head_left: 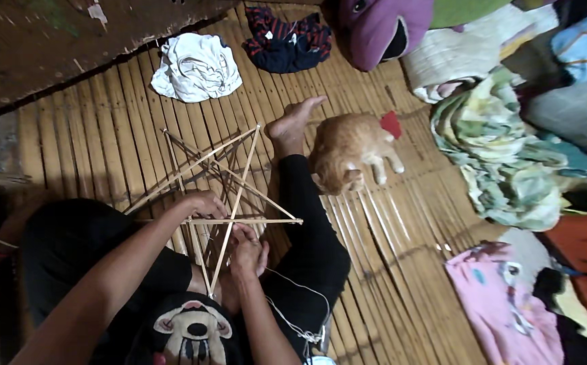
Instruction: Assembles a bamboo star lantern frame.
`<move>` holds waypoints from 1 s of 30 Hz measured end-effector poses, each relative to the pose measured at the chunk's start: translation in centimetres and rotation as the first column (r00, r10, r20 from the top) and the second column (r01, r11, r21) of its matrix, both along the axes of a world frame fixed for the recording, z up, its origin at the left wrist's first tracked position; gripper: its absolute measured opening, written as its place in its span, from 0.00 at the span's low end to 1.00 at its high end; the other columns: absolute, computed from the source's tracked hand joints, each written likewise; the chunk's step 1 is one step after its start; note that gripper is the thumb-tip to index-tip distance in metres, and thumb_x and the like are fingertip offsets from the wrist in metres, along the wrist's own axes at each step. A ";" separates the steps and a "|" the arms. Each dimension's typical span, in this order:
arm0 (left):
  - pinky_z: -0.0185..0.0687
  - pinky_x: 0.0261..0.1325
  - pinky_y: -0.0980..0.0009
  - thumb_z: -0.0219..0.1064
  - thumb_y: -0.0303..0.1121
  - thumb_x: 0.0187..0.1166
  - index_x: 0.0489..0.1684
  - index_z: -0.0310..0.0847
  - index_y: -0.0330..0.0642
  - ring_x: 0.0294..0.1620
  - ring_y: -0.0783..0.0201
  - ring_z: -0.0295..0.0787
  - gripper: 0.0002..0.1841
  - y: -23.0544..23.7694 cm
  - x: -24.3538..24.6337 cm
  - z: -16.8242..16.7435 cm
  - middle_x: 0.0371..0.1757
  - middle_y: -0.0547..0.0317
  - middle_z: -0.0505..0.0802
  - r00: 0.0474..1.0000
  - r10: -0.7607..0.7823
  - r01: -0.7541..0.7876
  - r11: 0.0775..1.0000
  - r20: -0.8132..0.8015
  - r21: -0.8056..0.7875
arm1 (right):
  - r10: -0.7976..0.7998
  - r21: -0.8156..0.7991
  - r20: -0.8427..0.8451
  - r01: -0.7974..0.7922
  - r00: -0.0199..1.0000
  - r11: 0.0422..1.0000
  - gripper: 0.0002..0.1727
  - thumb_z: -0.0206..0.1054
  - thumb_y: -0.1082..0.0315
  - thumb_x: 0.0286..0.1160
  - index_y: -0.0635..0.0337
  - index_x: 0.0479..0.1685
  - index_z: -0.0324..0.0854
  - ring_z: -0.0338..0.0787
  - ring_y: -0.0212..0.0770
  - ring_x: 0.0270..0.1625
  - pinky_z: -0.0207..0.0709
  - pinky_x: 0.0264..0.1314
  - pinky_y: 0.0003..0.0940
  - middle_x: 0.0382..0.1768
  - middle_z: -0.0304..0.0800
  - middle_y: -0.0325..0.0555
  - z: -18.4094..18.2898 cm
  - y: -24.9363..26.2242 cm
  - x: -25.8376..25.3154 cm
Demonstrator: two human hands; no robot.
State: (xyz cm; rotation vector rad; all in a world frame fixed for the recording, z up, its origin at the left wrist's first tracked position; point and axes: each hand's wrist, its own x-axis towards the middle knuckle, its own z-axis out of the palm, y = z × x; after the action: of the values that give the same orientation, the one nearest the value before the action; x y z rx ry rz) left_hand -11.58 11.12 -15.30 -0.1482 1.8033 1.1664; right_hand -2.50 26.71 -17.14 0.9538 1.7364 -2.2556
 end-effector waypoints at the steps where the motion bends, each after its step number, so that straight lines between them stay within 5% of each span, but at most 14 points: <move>1: 0.80 0.60 0.64 0.66 0.23 0.83 0.55 0.89 0.33 0.51 0.65 0.87 0.09 0.0 -0.1 0.0 0.52 0.52 0.93 1.000 -0.015 0.015 1.000 -0.012 -0.006 | -0.006 -0.009 -0.002 0.006 1.000 1.000 0.04 0.65 0.83 0.77 0.71 0.39 0.85 0.77 0.28 0.24 0.75 0.29 0.20 0.27 0.85 0.42 0.0 0.0 0.0; 12: 0.80 0.62 0.53 0.77 0.30 0.75 0.47 0.93 0.38 0.50 0.59 0.90 0.08 0.3 -1.3 -2.2 0.46 0.52 0.95 0.963 -0.226 0.220 0.974 -0.146 -0.061 | -0.041 -0.070 -0.020 0.040 0.999 0.997 0.05 0.63 0.84 0.78 0.71 0.39 0.84 0.81 0.30 0.28 0.79 0.33 0.22 0.30 0.86 0.44 -0.4 -0.3 0.2; 19: 0.80 0.51 0.60 0.72 0.30 0.80 0.45 0.91 0.36 0.39 0.63 0.85 0.07 0.3 -1.4 -2.5 0.40 0.53 0.93 0.963 -0.223 0.215 0.974 -0.151 -0.070 | -0.021 -0.026 -0.024 0.020 0.999 0.999 0.05 0.64 0.83 0.78 0.71 0.41 0.85 0.81 0.29 0.25 0.78 0.30 0.21 0.28 0.86 0.44 -0.4 -0.4 0.2; 27: 0.79 0.57 0.56 0.70 0.30 0.82 0.49 0.89 0.34 0.45 0.60 0.86 0.08 -0.1 -1.0 -1.9 0.44 0.50 0.92 0.965 -0.171 0.166 0.985 -0.200 -0.040 | 0.078 0.287 -0.088 -0.050 0.993 0.957 0.07 0.73 0.85 0.66 0.70 0.39 0.83 0.80 0.30 0.26 0.76 0.28 0.22 0.32 0.85 0.46 -0.4 1.0 0.6; 30: 0.81 0.58 0.60 0.70 0.29 0.82 0.49 0.90 0.33 0.45 0.62 0.87 0.08 -0.6 -0.6 -1.5 0.44 0.51 0.93 0.970 -0.136 0.139 0.990 -0.202 0.002 | 0.138 0.416 -0.030 -0.113 0.990 0.902 0.15 0.74 0.83 0.65 0.71 0.52 0.82 0.85 0.42 0.43 0.82 0.45 0.35 0.50 0.85 0.57 -0.3 1.9 0.5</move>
State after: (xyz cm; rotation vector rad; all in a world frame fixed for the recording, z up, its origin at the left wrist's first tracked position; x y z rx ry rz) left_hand -12.22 10.54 -16.77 0.1074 1.9465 1.1294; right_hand -1.97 28.57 -17.47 0.8148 2.2883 -1.8888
